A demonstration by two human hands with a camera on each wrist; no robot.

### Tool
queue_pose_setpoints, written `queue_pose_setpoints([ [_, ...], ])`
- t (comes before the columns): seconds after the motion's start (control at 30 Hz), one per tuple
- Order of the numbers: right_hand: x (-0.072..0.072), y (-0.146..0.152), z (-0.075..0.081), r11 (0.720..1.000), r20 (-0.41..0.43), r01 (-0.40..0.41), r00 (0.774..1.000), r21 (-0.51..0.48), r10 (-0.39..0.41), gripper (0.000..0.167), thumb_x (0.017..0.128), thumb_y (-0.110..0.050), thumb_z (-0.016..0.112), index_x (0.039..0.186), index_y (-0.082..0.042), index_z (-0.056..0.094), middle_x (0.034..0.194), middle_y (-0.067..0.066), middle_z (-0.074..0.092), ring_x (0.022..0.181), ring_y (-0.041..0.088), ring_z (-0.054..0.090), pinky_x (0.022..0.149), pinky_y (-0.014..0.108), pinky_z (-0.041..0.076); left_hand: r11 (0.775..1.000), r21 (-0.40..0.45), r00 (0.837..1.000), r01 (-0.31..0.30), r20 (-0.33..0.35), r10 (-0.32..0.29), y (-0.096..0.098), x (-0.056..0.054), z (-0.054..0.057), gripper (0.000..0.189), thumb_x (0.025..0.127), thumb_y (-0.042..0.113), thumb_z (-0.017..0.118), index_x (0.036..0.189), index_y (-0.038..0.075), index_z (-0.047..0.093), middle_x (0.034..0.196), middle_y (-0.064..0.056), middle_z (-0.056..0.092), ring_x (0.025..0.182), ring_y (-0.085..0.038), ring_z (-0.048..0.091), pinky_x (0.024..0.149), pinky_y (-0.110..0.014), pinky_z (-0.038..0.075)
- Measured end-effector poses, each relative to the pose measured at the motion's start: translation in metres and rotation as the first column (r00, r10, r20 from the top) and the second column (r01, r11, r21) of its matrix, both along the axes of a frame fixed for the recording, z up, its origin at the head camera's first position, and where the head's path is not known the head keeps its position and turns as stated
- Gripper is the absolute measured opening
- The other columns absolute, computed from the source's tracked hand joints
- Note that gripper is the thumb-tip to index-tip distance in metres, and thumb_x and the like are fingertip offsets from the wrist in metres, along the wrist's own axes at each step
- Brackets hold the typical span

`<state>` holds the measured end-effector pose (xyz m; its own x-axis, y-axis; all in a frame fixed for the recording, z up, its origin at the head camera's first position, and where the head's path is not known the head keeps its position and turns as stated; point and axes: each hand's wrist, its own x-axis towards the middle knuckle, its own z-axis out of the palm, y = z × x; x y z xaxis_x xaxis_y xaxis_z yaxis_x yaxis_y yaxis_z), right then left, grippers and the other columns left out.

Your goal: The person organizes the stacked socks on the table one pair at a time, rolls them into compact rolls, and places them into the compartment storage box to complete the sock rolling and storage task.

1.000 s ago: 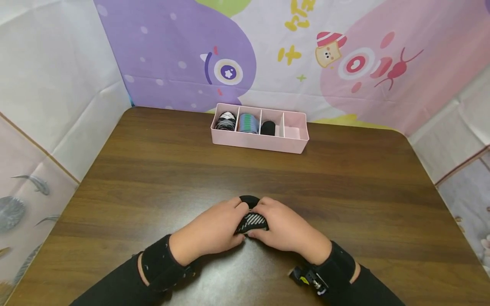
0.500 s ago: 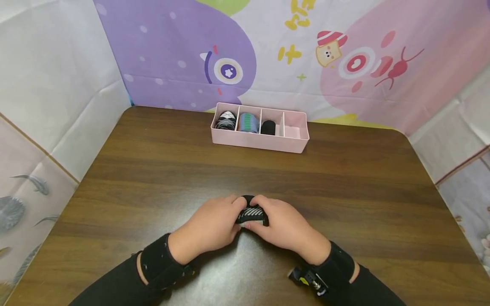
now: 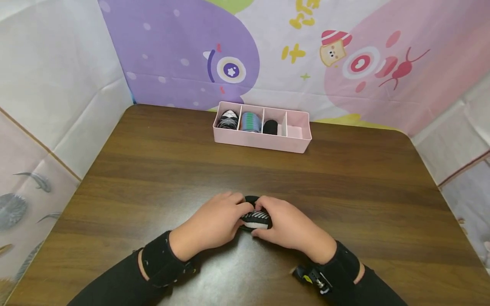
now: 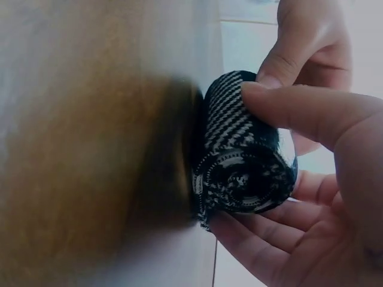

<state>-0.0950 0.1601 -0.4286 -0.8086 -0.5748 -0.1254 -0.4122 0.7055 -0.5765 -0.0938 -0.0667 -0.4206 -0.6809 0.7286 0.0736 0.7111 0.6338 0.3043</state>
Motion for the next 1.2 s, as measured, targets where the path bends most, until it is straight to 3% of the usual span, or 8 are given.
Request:
queue_pose_setpoints([
  [0.17, -0.001, -0.002, -0.001, 1.000, 0.019, -0.015, 1.000, -0.004, 0.015, 0.047, 0.084, -0.033, 0.086, 0.116, -0.017, 0.054, 0.105, -0.004, 0.063, 0.090, 0.010, 0.061, 0.082, 0.032, 0.052, 0.999, 0.029, 1.000, 0.015, -0.020, -0.014, -0.001, 0.000, 0.000, 0.034, 0.090, 0.011, 0.077, 0.123, 0.016, 0.070, 0.103, 0.000, 0.063, 0.090, -0.020, 0.059, 0.083, -0.038, 0.052],
  [0.47, 0.002, 0.001, 0.001, 0.999, -0.089, 0.050, 0.995, -0.009, -0.051, 0.035, 0.085, -0.028, 0.085, 0.112, -0.015, 0.068, 0.106, -0.004, 0.067, 0.092, 0.012, 0.063, 0.084, 0.035, 0.054, 0.999, 0.036, 0.993, -0.041, 0.115, 0.036, 0.004, -0.002, -0.005, 0.028, 0.101, 0.013, 0.064, 0.129, 0.016, 0.065, 0.097, 0.001, 0.058, 0.083, -0.017, 0.057, 0.076, -0.036, 0.051],
  [0.67, 0.003, 0.002, -0.001, 1.000, -0.135, -0.003, 0.991, -0.018, 0.001, 0.026, 0.091, -0.023, 0.079, 0.112, -0.012, 0.069, 0.106, -0.004, 0.064, 0.095, 0.013, 0.059, 0.085, 0.035, 0.052, 0.997, -0.003, 0.982, -0.077, 0.174, 0.076, 0.007, 0.000, -0.003, 0.025, 0.104, 0.018, 0.060, 0.129, 0.014, 0.063, 0.099, 0.000, 0.061, 0.086, -0.016, 0.059, 0.075, -0.035, 0.052],
  [0.77, 0.001, 0.002, -0.002, 0.999, -0.122, -0.033, 0.992, -0.021, 0.030, 0.023, 0.094, -0.023, 0.075, 0.113, -0.012, 0.069, 0.106, -0.005, 0.061, 0.097, 0.014, 0.055, 0.085, 0.036, 0.050, 0.994, -0.025, 0.976, -0.109, 0.188, 0.112, 0.008, 0.001, -0.002, 0.024, 0.104, 0.020, 0.060, 0.126, 0.011, 0.061, 0.103, -0.002, 0.065, 0.090, -0.018, 0.063, 0.077, -0.038, 0.053],
  [0.9, -0.002, 0.003, -0.003, 0.998, -0.042, -0.045, 0.998, -0.045, 0.043, 0.021, 0.097, -0.026, 0.072, 0.114, -0.013, 0.069, 0.106, -0.007, 0.058, 0.097, 0.013, 0.054, 0.084, 0.036, 0.049, 0.990, -0.036, 0.967, -0.136, 0.212, 0.141, 0.008, 0.003, 0.001, 0.017, 0.103, 0.019, 0.062, 0.117, 0.011, 0.060, 0.099, 0.000, 0.065, 0.084, -0.017, 0.062, 0.073, -0.037, 0.052],
  [0.97, -0.003, 0.004, -0.005, 0.997, -0.010, -0.050, 0.999, -0.058, 0.050, 0.021, 0.098, -0.027, 0.071, 0.114, -0.014, 0.069, 0.106, -0.008, 0.058, 0.096, 0.013, 0.054, 0.084, 0.036, 0.049, 0.989, -0.042, 0.968, -0.144, 0.203, 0.150, 0.007, 0.004, 0.003, 0.014, 0.102, 0.020, 0.063, 0.114, 0.012, 0.062, 0.095, 0.001, 0.061, 0.078, -0.015, 0.058, 0.069, -0.035, 0.050],
  [1.07, -0.005, 0.003, -0.006, 0.996, 0.019, -0.056, 0.998, -0.067, 0.057, 0.022, 0.100, -0.027, 0.069, 0.116, -0.012, 0.068, 0.107, -0.006, 0.059, 0.097, 0.014, 0.056, 0.086, 0.038, 0.049, 0.989, -0.034, 0.981, -0.141, 0.132, 0.144, 0.006, 0.005, 0.004, 0.014, 0.100, 0.020, 0.066, 0.112, 0.013, 0.067, 0.096, 0.001, 0.060, 0.081, -0.015, 0.059, 0.070, -0.035, 0.052],
  [1.2, -0.006, 0.002, -0.006, 0.998, 0.071, -0.044, 0.996, -0.047, 0.047, 0.026, 0.102, -0.030, 0.065, 0.120, -0.011, 0.068, 0.111, -0.004, 0.063, 0.102, 0.015, 0.059, 0.090, 0.040, 0.050, 0.996, -0.004, 0.996, -0.088, 0.034, 0.088, 0.005, 0.005, 0.005, 0.019, 0.095, 0.016, 0.070, 0.114, 0.014, 0.071, 0.106, 0.001, 0.066, 0.101, -0.020, 0.063, 0.087, -0.040, 0.052],
])
